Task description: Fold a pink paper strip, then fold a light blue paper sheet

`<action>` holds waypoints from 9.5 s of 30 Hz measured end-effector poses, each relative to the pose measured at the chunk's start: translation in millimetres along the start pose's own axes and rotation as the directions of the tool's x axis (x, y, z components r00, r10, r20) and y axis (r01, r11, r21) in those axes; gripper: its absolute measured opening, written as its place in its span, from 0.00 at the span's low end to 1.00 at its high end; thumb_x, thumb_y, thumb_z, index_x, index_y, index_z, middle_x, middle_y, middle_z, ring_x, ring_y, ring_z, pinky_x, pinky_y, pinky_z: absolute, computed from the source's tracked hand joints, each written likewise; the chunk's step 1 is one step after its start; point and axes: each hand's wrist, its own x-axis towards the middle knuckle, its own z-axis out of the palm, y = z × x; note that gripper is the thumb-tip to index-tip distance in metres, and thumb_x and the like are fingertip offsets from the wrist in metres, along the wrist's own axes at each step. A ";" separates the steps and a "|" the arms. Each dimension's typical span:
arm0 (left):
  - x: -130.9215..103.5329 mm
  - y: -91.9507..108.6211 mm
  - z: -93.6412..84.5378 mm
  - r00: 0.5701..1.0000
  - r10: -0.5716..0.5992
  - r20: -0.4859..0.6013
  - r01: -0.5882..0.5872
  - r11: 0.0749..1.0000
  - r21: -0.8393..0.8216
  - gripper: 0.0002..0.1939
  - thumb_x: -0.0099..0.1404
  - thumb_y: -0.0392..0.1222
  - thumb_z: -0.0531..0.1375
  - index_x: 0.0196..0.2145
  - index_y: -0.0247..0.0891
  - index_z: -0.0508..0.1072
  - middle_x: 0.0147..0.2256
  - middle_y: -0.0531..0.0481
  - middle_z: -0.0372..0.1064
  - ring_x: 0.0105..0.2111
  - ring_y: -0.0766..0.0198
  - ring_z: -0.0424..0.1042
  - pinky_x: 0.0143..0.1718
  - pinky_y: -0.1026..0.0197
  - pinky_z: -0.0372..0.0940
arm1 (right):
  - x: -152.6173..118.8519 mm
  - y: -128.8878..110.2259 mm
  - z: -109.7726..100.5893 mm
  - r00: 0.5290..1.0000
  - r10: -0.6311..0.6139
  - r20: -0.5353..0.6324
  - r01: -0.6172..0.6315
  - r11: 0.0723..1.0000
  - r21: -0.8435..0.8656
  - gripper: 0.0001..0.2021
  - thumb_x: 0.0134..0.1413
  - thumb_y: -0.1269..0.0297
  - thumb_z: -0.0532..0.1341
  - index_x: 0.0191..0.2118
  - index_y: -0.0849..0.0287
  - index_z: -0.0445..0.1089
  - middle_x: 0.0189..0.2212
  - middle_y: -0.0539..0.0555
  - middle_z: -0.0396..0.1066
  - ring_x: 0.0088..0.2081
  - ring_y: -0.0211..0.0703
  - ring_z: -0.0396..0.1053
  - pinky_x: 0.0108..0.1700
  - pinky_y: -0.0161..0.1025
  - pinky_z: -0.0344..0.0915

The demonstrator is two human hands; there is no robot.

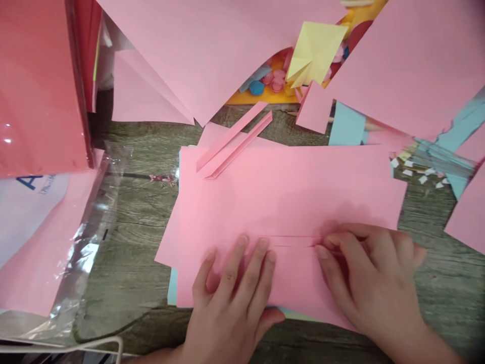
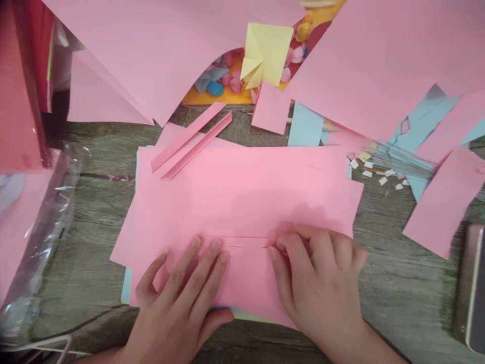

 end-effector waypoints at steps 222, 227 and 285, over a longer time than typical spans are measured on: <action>67.6 -7.1 -45.4 0.963 -0.163 0.213 0.206 -0.060 -0.977 0.09 0.56 0.42 0.62 0.24 0.34 0.69 0.21 0.56 0.62 0.23 0.72 0.61 0.26 0.68 0.58 | 13.1 -29.5 -45.1 0.975 0.220 0.011 -0.133 0.544 0.829 0.03 0.51 0.63 0.61 0.32 0.55 0.72 0.28 0.49 0.74 0.32 0.39 0.71 0.36 0.36 0.66; 65.3 -4.2 -43.2 0.956 -0.181 0.230 0.216 -0.090 -0.972 0.09 0.56 0.42 0.62 0.24 0.34 0.69 0.21 0.55 0.63 0.24 0.71 0.61 0.26 0.67 0.58 | 9.9 -32.3 -41.9 0.939 0.104 -0.329 0.146 0.743 0.654 0.06 0.50 0.73 0.61 0.34 0.54 0.72 0.24 0.47 0.74 0.25 0.36 0.68 0.28 0.35 0.64; 68.0 -5.8 -42.8 0.971 -0.135 0.198 0.221 0.186 -0.957 0.06 0.59 0.39 0.57 0.25 0.36 0.67 0.24 0.55 0.62 0.26 0.69 0.60 0.27 0.66 0.55 | 23.2 -17.8 -38.8 0.958 -0.014 0.286 -0.270 0.291 0.918 0.08 0.54 0.62 0.58 0.26 0.59 0.65 0.22 0.47 0.63 0.26 0.34 0.61 0.28 0.33 0.60</action>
